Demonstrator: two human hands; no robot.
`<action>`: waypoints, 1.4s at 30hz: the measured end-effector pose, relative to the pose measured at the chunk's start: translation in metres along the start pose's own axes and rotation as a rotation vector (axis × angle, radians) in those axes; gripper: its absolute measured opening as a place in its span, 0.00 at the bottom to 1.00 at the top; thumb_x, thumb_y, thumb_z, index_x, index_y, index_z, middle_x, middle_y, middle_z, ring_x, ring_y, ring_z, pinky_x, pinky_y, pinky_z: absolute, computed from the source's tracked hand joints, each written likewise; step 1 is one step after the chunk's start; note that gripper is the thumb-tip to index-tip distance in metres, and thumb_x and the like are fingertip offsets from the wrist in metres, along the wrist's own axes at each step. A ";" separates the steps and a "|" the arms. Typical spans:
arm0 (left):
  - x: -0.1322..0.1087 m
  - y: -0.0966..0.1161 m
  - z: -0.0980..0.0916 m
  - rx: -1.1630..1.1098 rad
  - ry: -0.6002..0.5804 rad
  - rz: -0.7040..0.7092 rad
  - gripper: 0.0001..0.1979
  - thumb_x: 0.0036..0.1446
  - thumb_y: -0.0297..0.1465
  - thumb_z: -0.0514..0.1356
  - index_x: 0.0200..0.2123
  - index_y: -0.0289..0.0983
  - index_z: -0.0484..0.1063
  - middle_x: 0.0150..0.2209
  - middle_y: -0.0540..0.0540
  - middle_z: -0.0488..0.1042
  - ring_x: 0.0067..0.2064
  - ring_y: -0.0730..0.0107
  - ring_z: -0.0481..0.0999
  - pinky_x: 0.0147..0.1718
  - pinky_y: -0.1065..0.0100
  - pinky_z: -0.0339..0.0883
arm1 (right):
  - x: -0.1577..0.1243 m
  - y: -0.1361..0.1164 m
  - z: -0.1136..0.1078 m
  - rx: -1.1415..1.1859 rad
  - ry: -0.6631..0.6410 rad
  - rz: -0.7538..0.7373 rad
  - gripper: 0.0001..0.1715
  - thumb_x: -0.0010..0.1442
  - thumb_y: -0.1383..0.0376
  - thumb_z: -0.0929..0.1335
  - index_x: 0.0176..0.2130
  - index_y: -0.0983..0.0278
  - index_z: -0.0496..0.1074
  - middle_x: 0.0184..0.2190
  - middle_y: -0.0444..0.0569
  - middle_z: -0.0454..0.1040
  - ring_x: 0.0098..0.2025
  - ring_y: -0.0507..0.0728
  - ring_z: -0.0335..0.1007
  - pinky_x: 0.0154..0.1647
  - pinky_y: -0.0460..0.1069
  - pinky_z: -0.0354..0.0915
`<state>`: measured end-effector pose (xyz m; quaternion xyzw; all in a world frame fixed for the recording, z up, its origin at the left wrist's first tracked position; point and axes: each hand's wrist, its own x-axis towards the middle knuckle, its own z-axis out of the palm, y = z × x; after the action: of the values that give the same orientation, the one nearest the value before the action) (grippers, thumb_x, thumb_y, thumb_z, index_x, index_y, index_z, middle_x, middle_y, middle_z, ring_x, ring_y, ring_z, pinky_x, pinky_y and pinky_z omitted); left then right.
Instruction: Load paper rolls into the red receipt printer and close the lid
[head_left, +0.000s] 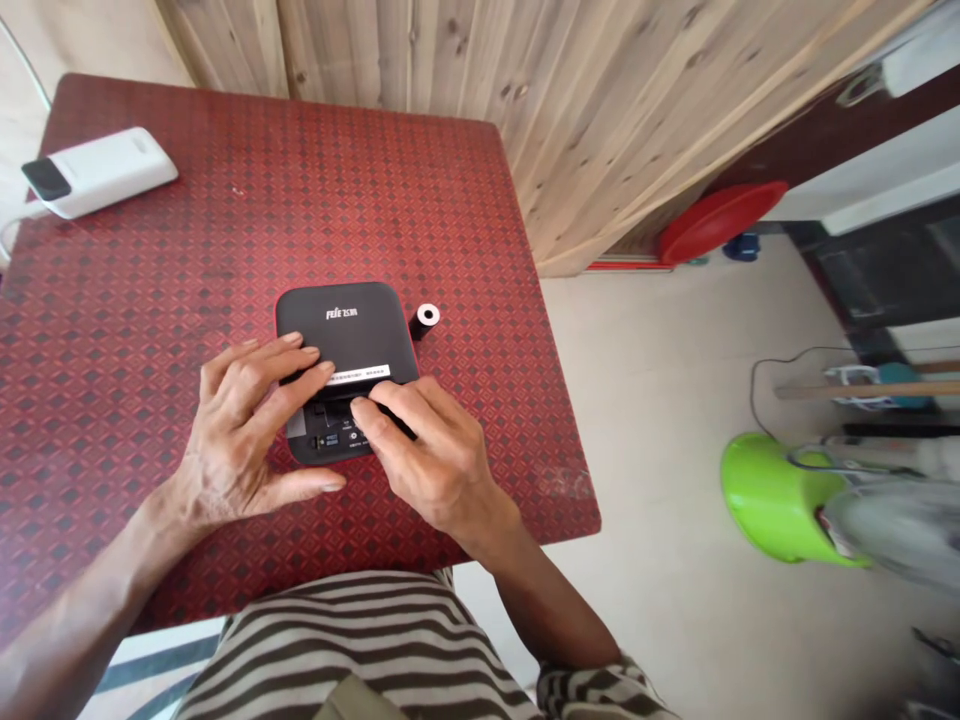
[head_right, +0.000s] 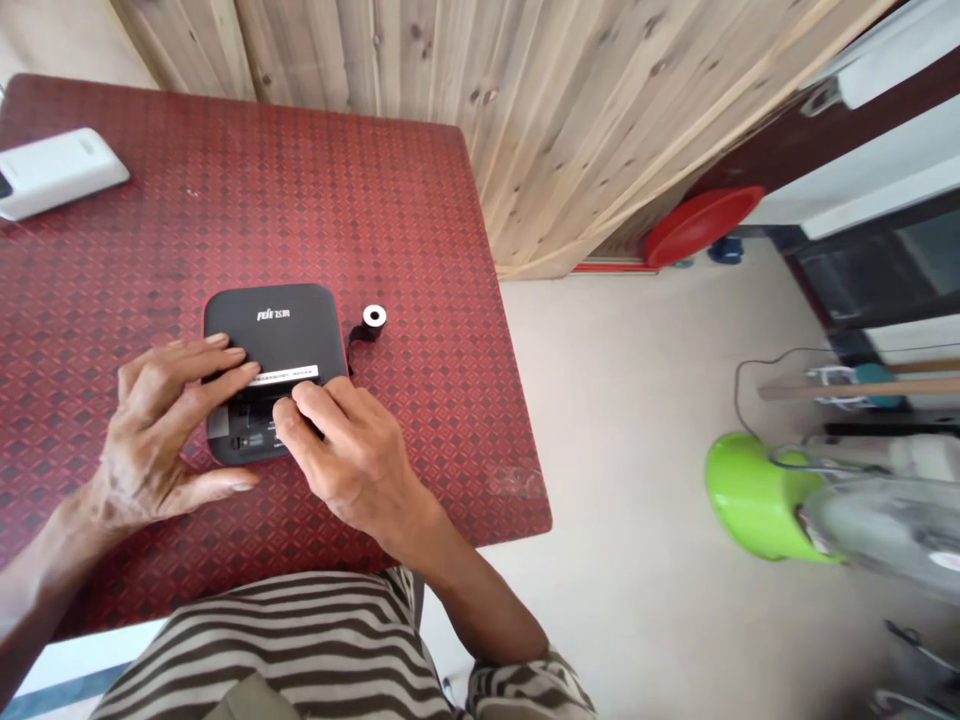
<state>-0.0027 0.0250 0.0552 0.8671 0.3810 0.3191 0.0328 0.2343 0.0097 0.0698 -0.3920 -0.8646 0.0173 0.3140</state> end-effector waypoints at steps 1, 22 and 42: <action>-0.001 0.000 0.002 0.023 0.003 0.018 0.44 0.58 0.62 0.60 0.69 0.43 0.63 0.59 0.36 0.75 0.64 0.41 0.74 0.62 0.43 0.66 | 0.000 0.000 0.000 0.006 -0.004 0.003 0.13 0.72 0.74 0.64 0.47 0.68 0.78 0.41 0.53 0.81 0.38 0.56 0.69 0.41 0.52 0.72; -0.004 0.002 0.005 0.138 0.007 0.069 0.44 0.54 0.55 0.70 0.68 0.42 0.63 0.59 0.36 0.76 0.62 0.42 0.76 0.61 0.45 0.67 | -0.027 0.062 -0.009 0.216 0.222 0.519 0.13 0.72 0.64 0.66 0.53 0.59 0.77 0.40 0.49 0.82 0.40 0.56 0.79 0.42 0.54 0.76; -0.053 0.024 0.015 0.285 0.221 -0.027 0.18 0.55 0.32 0.73 0.46 0.44 0.72 0.49 0.51 0.80 0.51 0.60 0.81 0.50 0.48 0.75 | -0.057 0.076 0.040 0.113 -0.065 0.522 0.15 0.74 0.66 0.64 0.41 0.64 0.79 0.34 0.49 0.78 0.36 0.56 0.75 0.41 0.49 0.69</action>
<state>-0.0056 -0.0249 0.0222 0.8174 0.4352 0.3549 -0.1282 0.2908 0.0314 -0.0137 -0.5829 -0.7413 0.1586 0.2925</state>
